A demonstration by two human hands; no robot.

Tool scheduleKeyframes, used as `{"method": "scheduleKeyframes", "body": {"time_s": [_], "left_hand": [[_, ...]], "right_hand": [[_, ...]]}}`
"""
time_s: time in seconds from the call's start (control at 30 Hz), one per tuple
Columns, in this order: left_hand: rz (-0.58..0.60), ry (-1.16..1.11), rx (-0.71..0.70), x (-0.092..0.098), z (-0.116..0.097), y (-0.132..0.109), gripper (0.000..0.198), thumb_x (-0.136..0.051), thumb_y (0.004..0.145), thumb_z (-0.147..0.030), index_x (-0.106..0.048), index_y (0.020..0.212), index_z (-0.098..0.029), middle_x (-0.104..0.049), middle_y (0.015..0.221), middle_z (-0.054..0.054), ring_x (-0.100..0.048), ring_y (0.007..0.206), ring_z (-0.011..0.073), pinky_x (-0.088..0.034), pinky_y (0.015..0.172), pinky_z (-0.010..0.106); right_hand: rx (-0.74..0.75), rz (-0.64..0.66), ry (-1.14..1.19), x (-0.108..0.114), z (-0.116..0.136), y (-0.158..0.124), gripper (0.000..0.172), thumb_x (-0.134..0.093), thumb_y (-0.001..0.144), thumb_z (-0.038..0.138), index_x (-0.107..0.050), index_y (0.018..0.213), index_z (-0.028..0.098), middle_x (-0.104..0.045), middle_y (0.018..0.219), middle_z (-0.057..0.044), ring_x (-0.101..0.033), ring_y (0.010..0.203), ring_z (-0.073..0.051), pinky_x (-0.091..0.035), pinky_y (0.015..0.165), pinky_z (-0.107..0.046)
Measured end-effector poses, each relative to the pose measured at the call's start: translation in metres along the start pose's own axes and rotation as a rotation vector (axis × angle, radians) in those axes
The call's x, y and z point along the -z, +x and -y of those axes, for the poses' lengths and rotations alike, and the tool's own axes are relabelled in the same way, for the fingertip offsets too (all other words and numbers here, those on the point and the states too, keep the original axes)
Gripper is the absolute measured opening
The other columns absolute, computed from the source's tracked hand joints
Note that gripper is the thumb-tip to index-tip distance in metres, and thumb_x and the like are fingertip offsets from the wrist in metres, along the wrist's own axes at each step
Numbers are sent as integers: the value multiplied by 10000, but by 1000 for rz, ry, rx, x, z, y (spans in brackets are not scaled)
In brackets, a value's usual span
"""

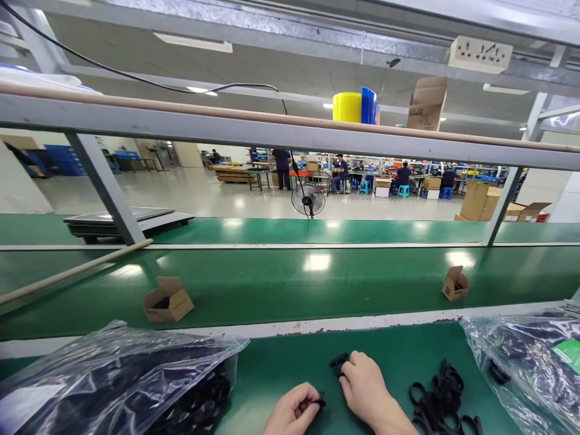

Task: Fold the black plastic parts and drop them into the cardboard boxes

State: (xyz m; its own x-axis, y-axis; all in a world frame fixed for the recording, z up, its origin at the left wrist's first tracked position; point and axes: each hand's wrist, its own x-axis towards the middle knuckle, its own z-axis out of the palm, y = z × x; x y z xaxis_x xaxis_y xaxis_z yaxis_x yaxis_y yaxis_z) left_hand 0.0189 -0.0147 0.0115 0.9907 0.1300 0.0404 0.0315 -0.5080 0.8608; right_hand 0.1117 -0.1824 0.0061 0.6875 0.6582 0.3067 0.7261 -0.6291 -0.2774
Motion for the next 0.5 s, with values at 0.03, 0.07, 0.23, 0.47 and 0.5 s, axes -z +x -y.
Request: {"method": "scheduleKeyframes", "body": {"time_s": [0.03,0.07,0.23,0.47,0.5], "left_hand": [[-1,-3,0,0,1,0,96,-443,704,-244,-483,646,-179,-470,642,-8,-433,625,144,-332,591,224],[-1,-5,-2,0,2,0,100,-447,707,-250,-482,645,-179,-472,642,-8,-434,626,145,-334,592,225],[-20,-12,-47,0,17,7,126,-458,725,-271,-483,647,-176,-484,653,0,-440,635,150,-348,599,233],[-48,-25,-78,-1,30,12,181,-469,740,-331,-484,644,-179,-483,642,-1,-441,621,146,-356,591,227],[-56,-28,-77,-2,30,11,190,-472,740,-343,-486,645,-179,-482,641,-2,-442,620,145,-356,588,224]], "right_hand": [[-1,-8,-16,-1,0,0,97,-550,797,114,-548,776,209,-542,858,-16,-515,798,-168,-388,695,-260],[-6,-16,-31,-2,1,0,107,-549,792,103,-551,770,207,-540,862,-19,-513,799,-169,-390,694,-261],[-23,-32,-50,-4,0,2,177,-516,774,39,-572,812,203,-557,872,-29,-520,801,-177,-405,692,-267],[22,-62,-106,-1,-4,5,165,-528,767,47,-578,774,204,-564,831,-25,-517,758,-180,-409,655,-275],[26,-74,-122,-3,-4,6,159,-532,765,52,-577,756,205,-561,821,-25,-514,744,-181,-409,642,-279]]}}
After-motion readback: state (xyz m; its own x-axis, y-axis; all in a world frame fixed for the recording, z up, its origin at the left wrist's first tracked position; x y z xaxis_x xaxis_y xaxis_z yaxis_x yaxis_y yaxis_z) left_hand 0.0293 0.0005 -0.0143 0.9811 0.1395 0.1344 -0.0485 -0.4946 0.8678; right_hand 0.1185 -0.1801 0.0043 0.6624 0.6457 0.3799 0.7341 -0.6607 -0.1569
